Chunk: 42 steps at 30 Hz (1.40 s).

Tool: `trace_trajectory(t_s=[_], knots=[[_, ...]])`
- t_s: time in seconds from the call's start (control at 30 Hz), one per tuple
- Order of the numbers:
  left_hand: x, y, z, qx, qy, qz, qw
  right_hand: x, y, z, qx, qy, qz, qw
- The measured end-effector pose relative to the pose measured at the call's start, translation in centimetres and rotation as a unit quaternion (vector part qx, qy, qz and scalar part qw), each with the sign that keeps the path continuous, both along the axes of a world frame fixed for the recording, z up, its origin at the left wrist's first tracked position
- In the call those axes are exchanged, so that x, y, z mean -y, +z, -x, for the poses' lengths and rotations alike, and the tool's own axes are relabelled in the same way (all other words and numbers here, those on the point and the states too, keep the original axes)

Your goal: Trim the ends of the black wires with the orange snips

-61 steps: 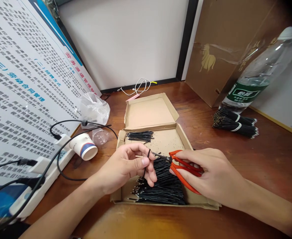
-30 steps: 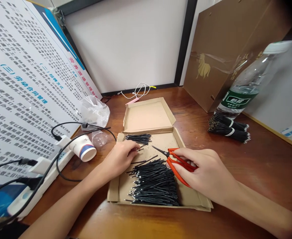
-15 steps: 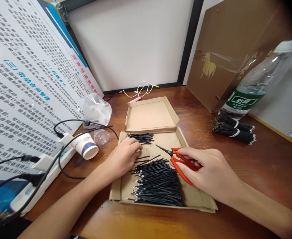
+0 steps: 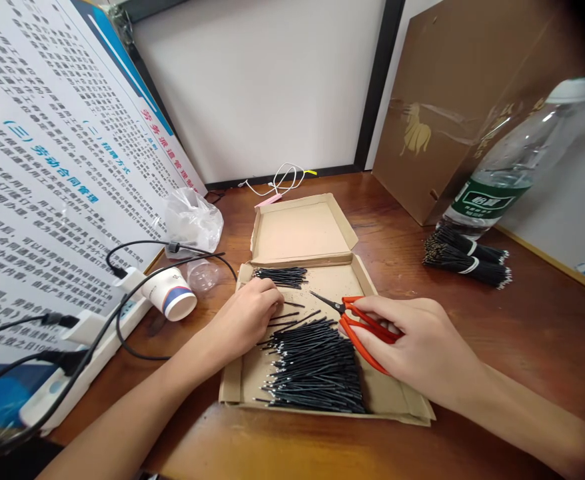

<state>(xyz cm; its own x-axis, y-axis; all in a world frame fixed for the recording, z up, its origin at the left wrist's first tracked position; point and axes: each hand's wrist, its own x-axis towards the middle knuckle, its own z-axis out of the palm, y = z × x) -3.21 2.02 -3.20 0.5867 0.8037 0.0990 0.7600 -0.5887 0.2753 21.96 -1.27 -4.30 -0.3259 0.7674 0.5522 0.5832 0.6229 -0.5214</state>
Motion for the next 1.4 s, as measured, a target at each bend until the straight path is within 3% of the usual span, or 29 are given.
trace_trajectory(t_s=[0.77, 0.87, 1.0, 1.17, 1.27, 1.4], knots=[[0.3, 0.0, 0.1, -0.091, 0.048, -0.005, 0.995, 0.1, -0.9, -0.2, 0.015, 0.01, -0.002, 1.0], [0.0, -0.2, 0.3, -0.044, 0.052, -0.004, 0.998, 0.1, -0.6, -0.2, 0.015, 0.008, -0.006, 1.0], [-0.1, 0.5, 0.0, 0.084, 0.085, 0.028, 0.992, 0.1, -0.4, -0.1, 0.022, 0.006, -0.018, 1.0], [0.8, 1.5, -0.9, 0.196, 0.065, 0.089, 0.974, 0.0, -0.4, 0.0, 0.011, 0.006, -0.015, 1.0], [1.4, 1.6, -1.3, 0.218, 0.042, 0.13, 0.966, 0.0, -0.3, 0.0, 0.008, 0.01, -0.012, 1.0], [1.9, 1.7, -1.5, 0.202, 0.016, 0.128, 0.971, 0.0, -0.2, -0.1, 0.011, 0.011, -0.008, 1.0]])
